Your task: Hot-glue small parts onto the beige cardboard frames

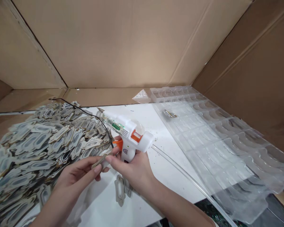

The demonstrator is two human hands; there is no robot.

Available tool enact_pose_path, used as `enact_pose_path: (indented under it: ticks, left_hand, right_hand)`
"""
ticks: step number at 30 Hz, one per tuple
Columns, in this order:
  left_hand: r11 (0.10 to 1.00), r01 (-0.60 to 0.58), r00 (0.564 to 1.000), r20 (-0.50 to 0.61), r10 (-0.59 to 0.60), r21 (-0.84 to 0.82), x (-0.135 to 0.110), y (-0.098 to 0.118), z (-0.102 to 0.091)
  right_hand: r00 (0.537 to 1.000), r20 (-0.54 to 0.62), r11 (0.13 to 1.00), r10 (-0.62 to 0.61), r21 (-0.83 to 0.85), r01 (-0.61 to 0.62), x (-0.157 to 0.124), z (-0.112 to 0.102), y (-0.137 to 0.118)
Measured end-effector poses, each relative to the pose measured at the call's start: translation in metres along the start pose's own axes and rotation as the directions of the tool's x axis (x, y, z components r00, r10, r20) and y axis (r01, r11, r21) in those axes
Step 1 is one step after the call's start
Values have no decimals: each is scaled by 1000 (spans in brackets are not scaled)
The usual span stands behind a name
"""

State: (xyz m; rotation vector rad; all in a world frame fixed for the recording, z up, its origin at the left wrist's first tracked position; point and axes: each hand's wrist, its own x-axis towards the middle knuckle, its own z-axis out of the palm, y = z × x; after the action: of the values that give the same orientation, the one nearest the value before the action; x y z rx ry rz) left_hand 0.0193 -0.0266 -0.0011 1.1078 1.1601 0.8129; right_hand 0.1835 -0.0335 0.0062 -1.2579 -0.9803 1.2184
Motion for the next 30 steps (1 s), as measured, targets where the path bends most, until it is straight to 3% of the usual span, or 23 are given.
enact_pose_path:
  ticks: [4, 7, 10, 17, 24, 30]
  left_hand:
    - [999, 2, 999, -38, 0, 46, 2, 1, -4]
    - [998, -48, 979, -198, 42, -27, 3, -2, -13]
    - [982, -141, 921, -380, 85, -122, 6, -2, -23]
    - [955, -244, 876, -461, 142, -168, 8, 7, -29]
    - [955, -232, 891, -433, 134, -182, 6, 6, -28]
    - [956, -232, 882, -454, 128, -182, 6, 6, -29]
  right_hand:
    - [998, 1, 996, -69, -56, 69, 0, -8, 5]
    - [964, 91, 937, -249, -228, 264, 1, -23, 4]
    - [834, 226, 755, -504, -354, 552, 4, -38, -1]
    - [606, 464, 425, -646, -441, 791, 12, -38, 0]
    - [582, 548, 413, -601, -411, 813, 12, -33, 2]
    - [600, 564, 400, -567, -449, 799, 12, -33, 2]
